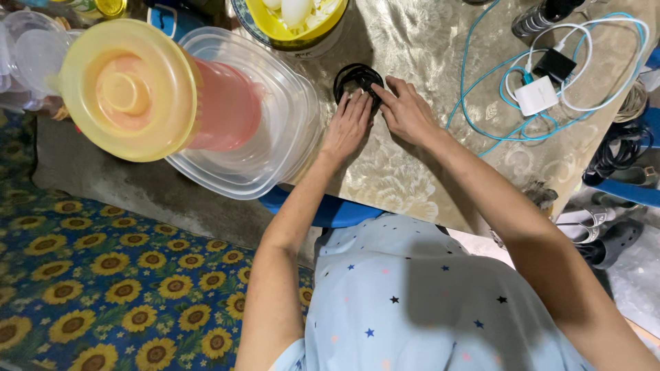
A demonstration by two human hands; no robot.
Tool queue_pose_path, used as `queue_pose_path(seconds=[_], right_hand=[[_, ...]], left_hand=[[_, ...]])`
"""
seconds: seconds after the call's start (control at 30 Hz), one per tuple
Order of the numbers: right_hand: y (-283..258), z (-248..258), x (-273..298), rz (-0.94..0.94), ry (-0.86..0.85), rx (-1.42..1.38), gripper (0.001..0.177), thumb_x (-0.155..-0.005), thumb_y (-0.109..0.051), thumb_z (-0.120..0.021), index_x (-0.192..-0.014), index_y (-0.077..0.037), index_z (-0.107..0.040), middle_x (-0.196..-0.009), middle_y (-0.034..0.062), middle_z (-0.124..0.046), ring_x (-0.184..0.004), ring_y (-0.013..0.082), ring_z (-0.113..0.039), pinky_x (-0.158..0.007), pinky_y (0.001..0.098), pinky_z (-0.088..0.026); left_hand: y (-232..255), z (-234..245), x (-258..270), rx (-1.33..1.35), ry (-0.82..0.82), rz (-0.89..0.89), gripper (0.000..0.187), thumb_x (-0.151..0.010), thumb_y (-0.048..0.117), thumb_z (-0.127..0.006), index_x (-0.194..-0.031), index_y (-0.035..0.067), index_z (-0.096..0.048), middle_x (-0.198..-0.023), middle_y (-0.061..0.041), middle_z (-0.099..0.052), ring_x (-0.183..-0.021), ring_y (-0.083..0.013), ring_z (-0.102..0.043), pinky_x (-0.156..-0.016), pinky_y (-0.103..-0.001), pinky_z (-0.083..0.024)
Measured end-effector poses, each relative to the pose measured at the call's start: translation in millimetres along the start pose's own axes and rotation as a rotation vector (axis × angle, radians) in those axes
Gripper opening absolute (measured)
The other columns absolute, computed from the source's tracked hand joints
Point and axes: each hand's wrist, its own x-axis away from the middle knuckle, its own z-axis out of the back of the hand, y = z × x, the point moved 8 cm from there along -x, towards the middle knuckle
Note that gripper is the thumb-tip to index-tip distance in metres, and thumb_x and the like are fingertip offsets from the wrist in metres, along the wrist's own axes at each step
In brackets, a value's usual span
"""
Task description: The person wipes a black power cable with a cloth, then coils it and places it on the table. They repeat the wiping and coiling process with a white USB cable and a blue USB cable, handling each cable one at a time.
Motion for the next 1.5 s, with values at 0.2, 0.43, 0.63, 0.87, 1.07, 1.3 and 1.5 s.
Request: queue_pose_path(seconds=[0.2, 0.43, 0.63, 0.87, 1.07, 1.3, 1.5], right_hand=[[3.0, -1.4, 6.3, -0.068, 0.019, -0.111, 0.046, -0.101, -0.014, -0.061, -0.146, -0.007, -0.056, -0.147, 0.0249, -0.051, -0.132, 0.0424, -0.053, -0.107, 0.047, -0.048], [22.2, -12.3, -12.1, -0.138, 0.108, -0.255, 0.063, -0.098, -0.013, -0.066, -0.153, 0.005, -0.042, -0.139, 0.0254, -0.052, -0.119, 0.0379, -0.059, -0.102, 0.0433, -0.047], [53.2, -47.9, -28.5, -0.305, 0.045, -0.441, 0.058, -0.092, -0.007, -0.064, -0.147, 0.0, -0.051, -0.128, 0.0185, -0.057, -0.112, 0.0299, -0.063, -0.103, 0.0366, -0.05], [53.3, -46.9, -16.7, -0.206, 0.107, -0.405, 0.06, -0.091, -0.008, -0.067, -0.149, -0.003, -0.05, -0.129, 0.0207, -0.053, -0.121, 0.0354, -0.056, -0.107, 0.0393, -0.045], [74.4, 4.7, 53.0, -0.242, 0.228, -0.274, 0.053, -0.094, -0.012, -0.069, -0.144, -0.001, -0.055, -0.144, 0.0222, -0.05, -0.135, 0.0401, -0.046, -0.115, 0.0435, -0.038], [140.7, 122.0, 228.0, -0.419, 0.613, -0.081, 0.029, -0.1, 0.0, -0.067, -0.128, -0.005, -0.071, -0.123, 0.0162, -0.066, -0.114, 0.0307, -0.066, -0.098, 0.0378, -0.054], [180.8, 142.1, 332.0, -0.657, 0.84, -0.181, 0.018, -0.105, -0.003, -0.064, -0.12, -0.005, -0.074, -0.114, 0.0127, -0.072, -0.102, 0.0212, -0.069, -0.09, 0.032, -0.054]], left_hand=[[3.4, 3.8, 3.3, 0.077, -0.012, 0.029, 0.053, -0.099, 0.012, -0.054, -0.15, 0.003, -0.047, -0.163, -0.017, -0.038, -0.154, -0.0313, -0.033, -0.129, -0.05, -0.021], [4.3, 5.0, -1.7, 0.031, -0.125, 0.024, 0.063, -0.096, 0.01, -0.053, -0.156, 0.0, -0.038, -0.166, -0.016, -0.032, -0.154, -0.0309, -0.032, -0.128, -0.047, -0.021], [-2.8, 3.7, -1.8, -0.046, -0.119, 0.047, 0.064, -0.098, 0.011, -0.053, -0.159, -0.002, -0.036, -0.169, -0.015, -0.03, -0.152, -0.0287, -0.035, -0.128, -0.048, -0.022], [-14.0, 8.2, -8.3, 0.06, -0.142, 0.046, 0.073, -0.092, 0.008, -0.06, -0.159, -0.002, -0.035, -0.168, -0.016, -0.029, -0.151, -0.0289, -0.037, -0.126, -0.05, -0.025], [-7.5, 33.9, -9.5, 0.159, -0.057, 0.017, 0.082, -0.083, 0.007, -0.072, -0.157, -0.002, -0.035, -0.163, -0.018, -0.036, -0.151, -0.0328, -0.036, -0.126, -0.051, -0.025], [63.0, 42.0, -42.4, 0.328, -0.013, -0.16, 0.052, -0.072, 0.011, -0.078, -0.122, 0.008, -0.062, -0.117, -0.011, -0.06, -0.117, -0.0299, -0.057, -0.11, -0.051, -0.04], [175.3, 1.4, -96.7, 0.343, -0.034, -0.351, 0.026, -0.086, 0.014, -0.068, -0.111, 0.011, -0.064, -0.112, -0.007, -0.059, -0.117, -0.0267, -0.059, -0.106, -0.046, -0.043]])
